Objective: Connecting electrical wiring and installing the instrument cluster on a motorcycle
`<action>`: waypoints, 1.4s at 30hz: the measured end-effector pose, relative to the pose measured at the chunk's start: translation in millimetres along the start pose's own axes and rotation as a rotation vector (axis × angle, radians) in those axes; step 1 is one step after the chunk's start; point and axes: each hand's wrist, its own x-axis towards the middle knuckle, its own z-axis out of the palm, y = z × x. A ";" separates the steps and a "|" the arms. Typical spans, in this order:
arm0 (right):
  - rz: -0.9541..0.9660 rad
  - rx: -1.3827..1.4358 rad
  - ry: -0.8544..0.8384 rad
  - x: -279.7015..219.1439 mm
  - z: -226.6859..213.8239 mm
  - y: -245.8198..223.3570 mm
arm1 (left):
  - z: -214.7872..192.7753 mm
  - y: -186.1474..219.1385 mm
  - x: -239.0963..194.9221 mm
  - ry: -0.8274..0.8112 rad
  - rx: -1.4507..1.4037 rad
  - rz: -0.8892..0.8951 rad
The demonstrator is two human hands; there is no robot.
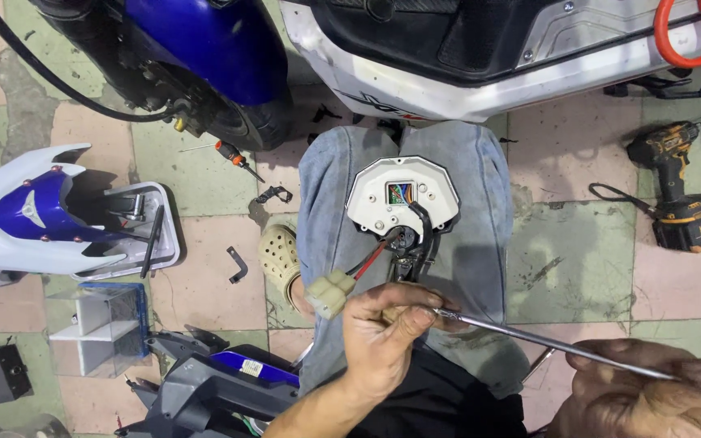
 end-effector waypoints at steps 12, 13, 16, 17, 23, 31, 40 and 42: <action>1.136 1.313 -1.049 -19.4 -31.5 173.4 | -0.1 53.1 8.8 -0.019 0.835 0.306; 1.166 1.518 -1.001 3.2 -32.7 148.9 | -18.9 59.8 16.5 0.024 1.066 0.530; 1.218 1.915 -0.893 72.5 -38.7 63.6 | -43.5 89.7 52.8 -0.131 1.312 0.636; 1.226 2.113 -0.826 97.3 -40.8 32.4 | -45.6 102.3 69.4 -0.336 1.320 0.522; -0.018 0.719 -0.317 120.3 -10.2 -52.0 | -63.2 80.8 122.8 -0.607 1.397 0.530; 0.030 0.746 -0.350 104.9 10.2 -41.9 | -54.7 80.8 120.1 -0.553 1.411 0.604; 0.008 0.701 -0.449 117.7 15.1 -46.6 | -51.4 85.8 121.7 -0.562 1.376 0.591; -0.056 0.705 -0.430 120.5 15.5 -45.6 | -51.5 85.1 121.8 -0.558 1.380 0.599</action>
